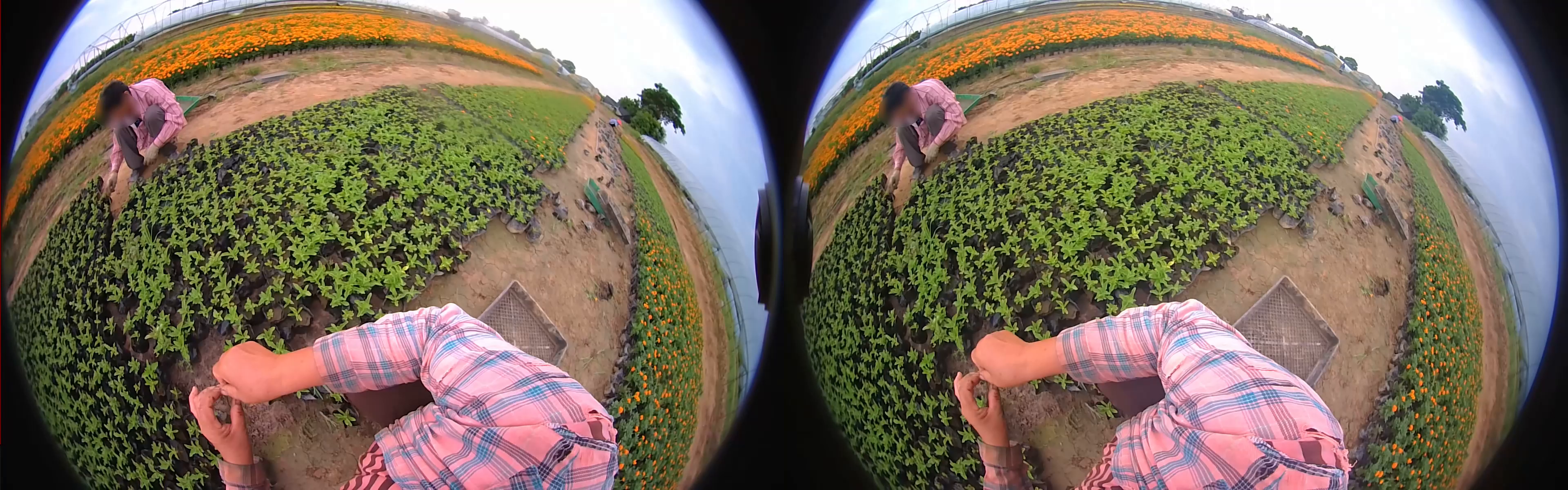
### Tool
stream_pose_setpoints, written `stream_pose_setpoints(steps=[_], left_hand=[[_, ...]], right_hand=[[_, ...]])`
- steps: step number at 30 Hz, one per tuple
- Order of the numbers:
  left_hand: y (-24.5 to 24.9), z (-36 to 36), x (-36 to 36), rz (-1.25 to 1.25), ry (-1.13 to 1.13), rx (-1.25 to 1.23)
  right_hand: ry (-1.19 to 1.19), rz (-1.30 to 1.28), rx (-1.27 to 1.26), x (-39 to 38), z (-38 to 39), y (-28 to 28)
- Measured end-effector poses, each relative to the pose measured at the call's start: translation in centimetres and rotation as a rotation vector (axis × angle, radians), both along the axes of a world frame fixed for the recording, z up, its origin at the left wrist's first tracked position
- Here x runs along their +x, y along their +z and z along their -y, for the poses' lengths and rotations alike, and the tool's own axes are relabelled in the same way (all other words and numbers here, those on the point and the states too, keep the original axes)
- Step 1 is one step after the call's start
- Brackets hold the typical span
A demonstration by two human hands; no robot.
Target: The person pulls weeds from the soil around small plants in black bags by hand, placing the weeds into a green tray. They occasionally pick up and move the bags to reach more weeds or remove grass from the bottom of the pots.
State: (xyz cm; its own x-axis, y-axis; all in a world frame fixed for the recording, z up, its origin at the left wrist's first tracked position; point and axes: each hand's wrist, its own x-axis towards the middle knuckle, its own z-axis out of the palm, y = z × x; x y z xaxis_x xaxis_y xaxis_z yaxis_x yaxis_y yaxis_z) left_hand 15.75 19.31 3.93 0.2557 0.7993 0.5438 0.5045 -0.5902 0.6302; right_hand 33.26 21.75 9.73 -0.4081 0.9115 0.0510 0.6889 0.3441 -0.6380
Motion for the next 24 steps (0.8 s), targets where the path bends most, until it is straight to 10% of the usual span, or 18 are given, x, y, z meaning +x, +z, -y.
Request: stream_pose_setpoints(steps=[24], left_hand=[[0.58,-0.04,0.37,0.012,0.035,0.029]], right_hand=[[-0.033,-0.096,0.069,0.19,0.19,-0.27]])
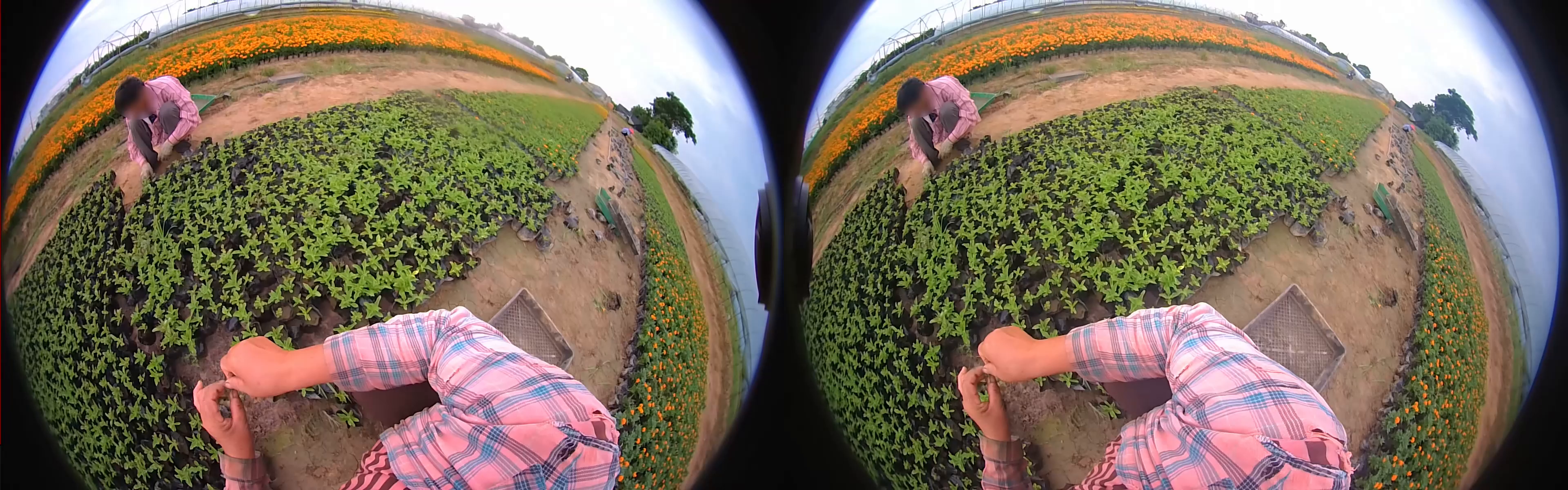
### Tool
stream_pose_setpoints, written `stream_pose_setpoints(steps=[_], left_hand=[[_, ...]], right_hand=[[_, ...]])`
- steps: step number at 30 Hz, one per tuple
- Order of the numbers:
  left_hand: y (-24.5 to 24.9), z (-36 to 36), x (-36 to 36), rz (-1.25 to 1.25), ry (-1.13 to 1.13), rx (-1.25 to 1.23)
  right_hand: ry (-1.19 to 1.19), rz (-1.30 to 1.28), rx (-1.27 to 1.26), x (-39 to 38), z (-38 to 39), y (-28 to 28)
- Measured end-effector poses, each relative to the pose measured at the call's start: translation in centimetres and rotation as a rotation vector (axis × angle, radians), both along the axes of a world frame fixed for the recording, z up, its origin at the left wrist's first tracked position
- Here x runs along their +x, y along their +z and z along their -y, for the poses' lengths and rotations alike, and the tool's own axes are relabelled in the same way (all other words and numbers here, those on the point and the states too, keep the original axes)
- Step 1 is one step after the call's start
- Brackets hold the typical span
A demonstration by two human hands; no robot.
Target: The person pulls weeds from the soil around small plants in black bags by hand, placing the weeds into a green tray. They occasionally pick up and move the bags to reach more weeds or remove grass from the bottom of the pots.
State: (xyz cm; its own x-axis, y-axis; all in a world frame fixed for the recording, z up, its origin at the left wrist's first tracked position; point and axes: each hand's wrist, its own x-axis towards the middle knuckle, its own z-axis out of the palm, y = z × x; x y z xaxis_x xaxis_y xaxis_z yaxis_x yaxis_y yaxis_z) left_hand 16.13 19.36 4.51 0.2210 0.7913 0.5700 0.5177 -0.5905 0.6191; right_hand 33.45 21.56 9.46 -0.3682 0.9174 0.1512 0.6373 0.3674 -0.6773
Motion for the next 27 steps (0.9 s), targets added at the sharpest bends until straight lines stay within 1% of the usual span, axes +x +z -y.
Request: stream_pose_setpoints(steps=[4,7,16,22,23,26,27], left_hand=[[0.09,0.29,0.35,0.057,0.033,-0.014],[0.07,0.02,-0.04,0.014,-0.010,-0.004],[-0.36,-0.23,-0.13,0.090,-0.020,-0.039],[-0.11,-0.35,-0.23,0.064,-0.010,-0.021],[0.11,-0.28,-0.16,0.055,-0.036,-0.015],[0.30,-0.20,-0.17,0.020,-0.055,0.004],[0.44,-0.20,-0.12,-0.002,-0.059,0.012]], right_hand=[[0.000,0.011,-0.001,0.00,0.03,-0.02],[-0.001,0.026,-0.016,0.01,0.13,0.41],[-0.001,0.029,-0.020,-0.05,0.07,0.45],[-0.008,0.013,0.010,0.13,0.00,0.10],[0.015,0.011,0.016,0.10,-0.16,0.06],[-0.025,0.005,0.020,0.14,-0.32,-0.11],[-0.032,0.024,0.059,0.26,-0.34,-0.48]])
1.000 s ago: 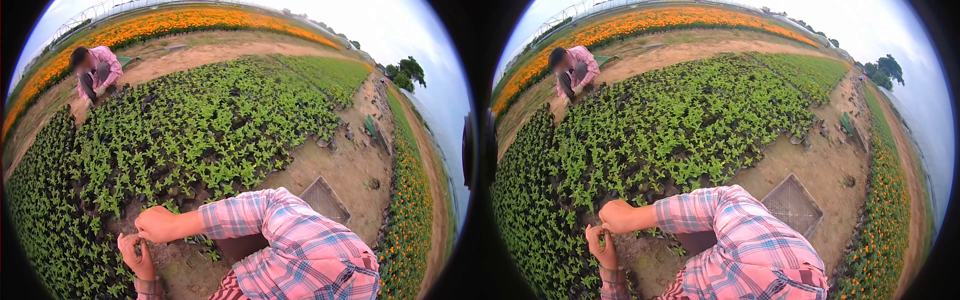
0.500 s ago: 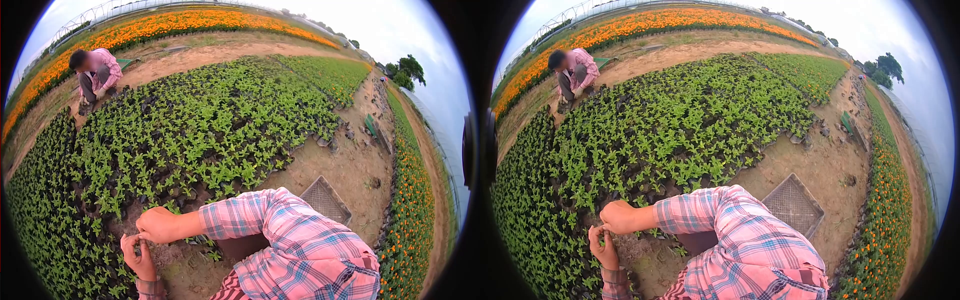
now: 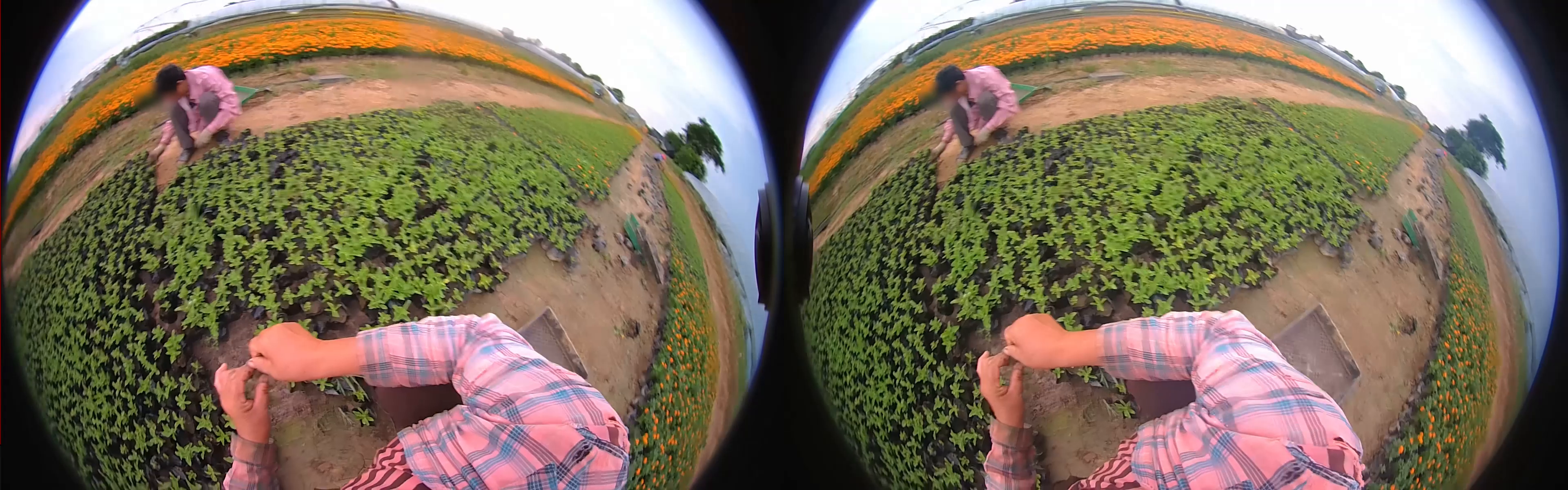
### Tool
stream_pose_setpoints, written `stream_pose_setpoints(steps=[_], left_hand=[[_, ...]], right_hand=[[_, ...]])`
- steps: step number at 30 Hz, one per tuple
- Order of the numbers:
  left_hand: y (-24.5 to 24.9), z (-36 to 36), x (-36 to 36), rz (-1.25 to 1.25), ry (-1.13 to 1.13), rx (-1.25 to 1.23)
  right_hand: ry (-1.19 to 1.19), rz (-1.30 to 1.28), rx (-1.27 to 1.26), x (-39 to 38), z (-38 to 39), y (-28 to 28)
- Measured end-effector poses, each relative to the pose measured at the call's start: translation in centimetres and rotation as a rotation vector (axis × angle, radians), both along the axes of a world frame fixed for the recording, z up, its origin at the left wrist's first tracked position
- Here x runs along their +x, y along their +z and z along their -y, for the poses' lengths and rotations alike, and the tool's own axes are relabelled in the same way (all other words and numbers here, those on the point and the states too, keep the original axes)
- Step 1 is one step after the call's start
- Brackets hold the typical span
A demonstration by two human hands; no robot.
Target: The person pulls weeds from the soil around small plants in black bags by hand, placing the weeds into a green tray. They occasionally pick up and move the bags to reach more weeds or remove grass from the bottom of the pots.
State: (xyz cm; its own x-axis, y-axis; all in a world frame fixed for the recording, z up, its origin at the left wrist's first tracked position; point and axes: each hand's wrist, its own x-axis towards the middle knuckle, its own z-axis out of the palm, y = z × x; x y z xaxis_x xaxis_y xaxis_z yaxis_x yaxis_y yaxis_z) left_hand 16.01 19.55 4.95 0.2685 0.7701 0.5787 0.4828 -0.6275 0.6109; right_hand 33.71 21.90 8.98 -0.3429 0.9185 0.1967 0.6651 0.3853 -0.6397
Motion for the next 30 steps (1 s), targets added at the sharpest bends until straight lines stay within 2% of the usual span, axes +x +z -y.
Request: stream_pose_setpoints(steps=[1,5,11,18,23,30], left_hand=[[0.2,0.1,0.2,-0.027,0.016,0.019],[-0.3,-0.6,-0.3,-0.027,0.012,0.120],[0.0,-0.6,-0.9,-0.036,0.059,0.071],[-0.7,-0.9,-1.4,-0.019,-0.001,0.086],[-0.7,-0.9,-0.9,-0.019,-0.023,0.113],[-1.0,-0.8,-0.3,0.031,-0.055,0.006]], right_hand=[[0.015,0.016,0.045,0.0,-0.2,-0.3],[0.046,0.053,-0.046,0.1,-0.4,-0.1],[0.081,0.002,-0.062,-0.2,0.0,0.8],[0.064,0.011,-0.093,-0.5,-0.2,0.9],[0.077,0.038,0.014,-0.4,-0.5,-0.8],[0.046,0.023,-0.009,-0.4,-0.3,-0.1]])
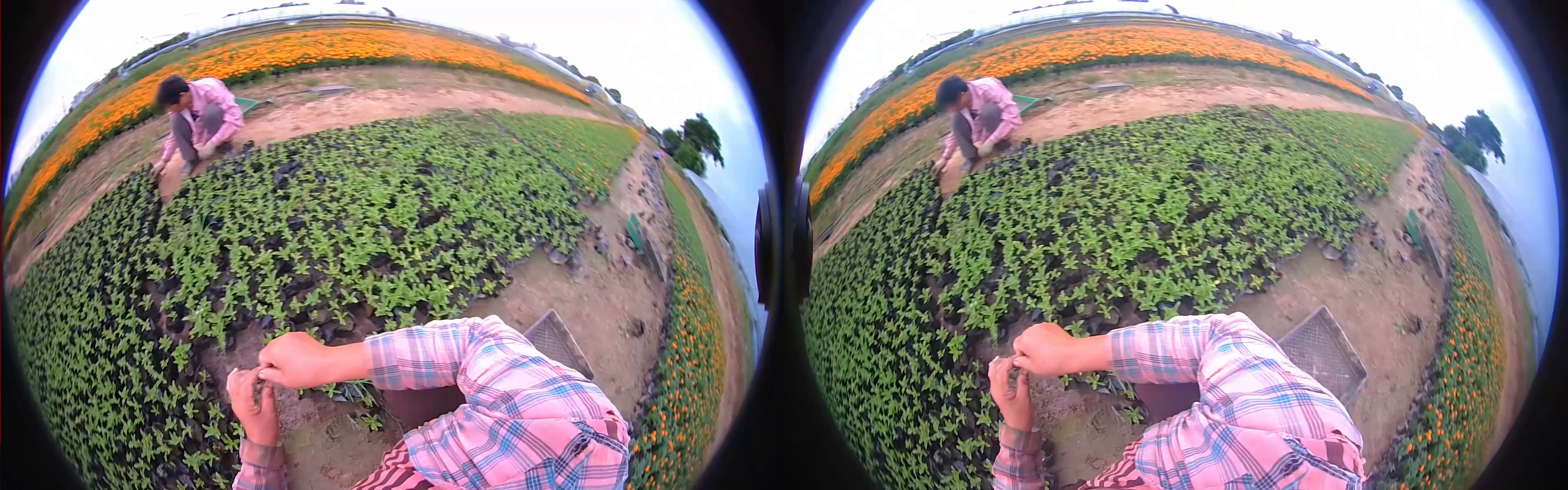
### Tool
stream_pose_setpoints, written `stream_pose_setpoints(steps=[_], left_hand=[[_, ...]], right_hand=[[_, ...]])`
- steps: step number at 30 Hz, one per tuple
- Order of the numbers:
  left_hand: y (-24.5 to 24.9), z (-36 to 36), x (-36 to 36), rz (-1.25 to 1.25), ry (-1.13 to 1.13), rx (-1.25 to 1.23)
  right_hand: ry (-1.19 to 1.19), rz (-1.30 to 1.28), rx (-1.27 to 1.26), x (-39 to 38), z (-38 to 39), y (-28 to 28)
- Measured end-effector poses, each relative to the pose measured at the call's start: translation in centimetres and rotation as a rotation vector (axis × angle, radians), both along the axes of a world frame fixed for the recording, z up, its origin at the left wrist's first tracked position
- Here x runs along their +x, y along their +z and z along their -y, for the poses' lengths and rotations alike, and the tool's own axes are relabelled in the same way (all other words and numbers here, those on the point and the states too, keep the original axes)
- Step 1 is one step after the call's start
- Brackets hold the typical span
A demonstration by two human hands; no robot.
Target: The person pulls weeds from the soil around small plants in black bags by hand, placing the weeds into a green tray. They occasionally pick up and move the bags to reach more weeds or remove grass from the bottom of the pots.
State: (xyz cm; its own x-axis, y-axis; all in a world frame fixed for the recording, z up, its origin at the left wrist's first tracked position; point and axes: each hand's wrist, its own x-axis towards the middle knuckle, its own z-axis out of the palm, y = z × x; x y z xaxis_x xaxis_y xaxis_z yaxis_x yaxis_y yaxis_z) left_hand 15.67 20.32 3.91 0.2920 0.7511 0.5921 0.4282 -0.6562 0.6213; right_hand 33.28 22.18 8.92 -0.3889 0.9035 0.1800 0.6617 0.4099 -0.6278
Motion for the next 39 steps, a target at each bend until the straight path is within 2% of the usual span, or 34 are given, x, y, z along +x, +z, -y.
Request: stream_pose_setpoints(steps=[6,8,18,24,27,31,33,39], left_hand=[[-0.3,-0.5,0.2,0.014,0.003,-0.026],[-0.1,-0.2,0.4,0.069,0.024,-0.111],[-0.2,-0.1,0.4,0.058,0.008,-0.109],[-0.8,0.2,0.1,0.120,0.013,-0.188],[-0.3,0.5,0.5,0.237,0.010,-0.282],[-0.2,0.5,0.3,0.218,0.044,-0.276],[-0.5,-0.1,0.0,0.067,-0.015,-0.078],[-0.6,0.1,0.5,0.120,0.014,-0.169]], right_hand=[[0.010,-0.023,-0.071,0.1,-0.1,0.0],[0.011,-0.021,-0.047,0.0,-0.1,-0.1],[-0.025,-0.077,-0.033,-0.1,0.2,0.1],[-0.022,-0.068,-0.002,-0.1,0.1,-0.1],[-0.031,-0.063,0.010,0.1,0.1,0.1],[-0.012,-0.066,-0.001,0.1,0.0,-0.1],[-0.017,-0.068,0.001,0.2,0.1,-0.2],[-0.011,-0.053,-0.005,0.3,0.3,0.0]])
